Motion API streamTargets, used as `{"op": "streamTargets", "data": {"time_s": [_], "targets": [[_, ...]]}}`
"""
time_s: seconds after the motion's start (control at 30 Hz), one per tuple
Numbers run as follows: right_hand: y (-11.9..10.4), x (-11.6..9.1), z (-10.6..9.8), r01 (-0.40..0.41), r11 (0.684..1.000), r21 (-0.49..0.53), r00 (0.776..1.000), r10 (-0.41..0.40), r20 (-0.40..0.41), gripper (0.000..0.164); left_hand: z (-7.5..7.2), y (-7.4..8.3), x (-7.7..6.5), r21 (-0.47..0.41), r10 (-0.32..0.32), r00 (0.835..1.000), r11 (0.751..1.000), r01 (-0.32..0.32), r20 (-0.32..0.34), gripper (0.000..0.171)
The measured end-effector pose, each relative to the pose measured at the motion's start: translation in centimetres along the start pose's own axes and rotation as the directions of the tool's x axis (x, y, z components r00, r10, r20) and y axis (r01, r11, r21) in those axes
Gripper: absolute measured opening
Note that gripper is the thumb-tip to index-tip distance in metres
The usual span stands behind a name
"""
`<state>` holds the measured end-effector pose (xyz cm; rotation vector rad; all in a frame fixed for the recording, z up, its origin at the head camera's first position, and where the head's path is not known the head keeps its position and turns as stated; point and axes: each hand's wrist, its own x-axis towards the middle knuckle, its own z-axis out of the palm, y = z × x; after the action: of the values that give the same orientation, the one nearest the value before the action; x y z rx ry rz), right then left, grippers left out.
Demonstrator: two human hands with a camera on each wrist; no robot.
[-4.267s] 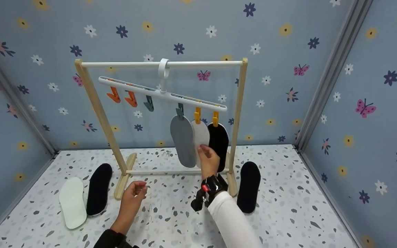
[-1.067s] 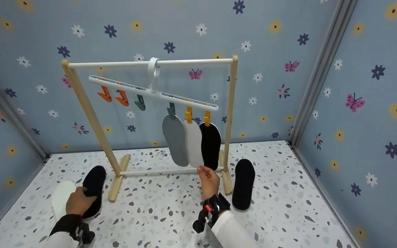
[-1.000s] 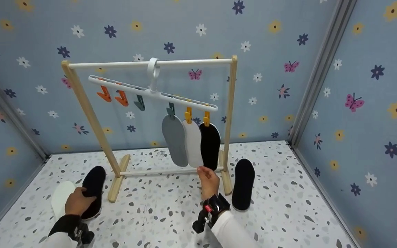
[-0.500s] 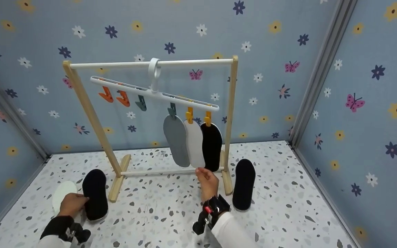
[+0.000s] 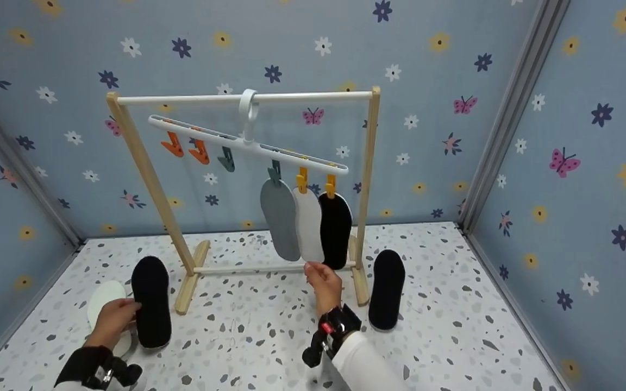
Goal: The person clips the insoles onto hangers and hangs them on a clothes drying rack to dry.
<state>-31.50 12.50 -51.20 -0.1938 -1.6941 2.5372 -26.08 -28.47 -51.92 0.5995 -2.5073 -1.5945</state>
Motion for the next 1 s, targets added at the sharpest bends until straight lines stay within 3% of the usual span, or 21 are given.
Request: {"op": "streamTargets", "data": {"time_s": [0.17, 0.43, 0.63, 1.0], "targets": [[0.1, 0.2, 0.2, 0.033, 0.999, -0.019, 0.998, -0.032, 0.051, 0.007, -0.3, 0.9, -0.7, -0.103, -0.027, 0.998, 0.994, 0.032, 0.049, 0.042], [-1.1, 0.2, 1.4, 0.088, 0.992, -0.087, 0.99, -0.078, 0.12, 0.03, 0.1, 2.5, -2.5, -0.129, 0.06, 0.998, 0.99, -0.058, 0.012, 0.035], [-3.4, 0.4, 3.7, 0.21, 0.965, -0.155, 0.961, -0.175, 0.212, 0.035, 1.1, 3.3, -3.5, -0.146, 0.086, 0.996, 0.986, -0.085, 0.004, 0.033], [-6.5, 0.7, 8.6, 0.276, 0.927, -0.253, 0.952, -0.228, 0.202, 0.032, 2.2, 4.0, -4.1, -0.15, 0.107, 0.994, 0.983, -0.111, -0.031, 0.032]]}}
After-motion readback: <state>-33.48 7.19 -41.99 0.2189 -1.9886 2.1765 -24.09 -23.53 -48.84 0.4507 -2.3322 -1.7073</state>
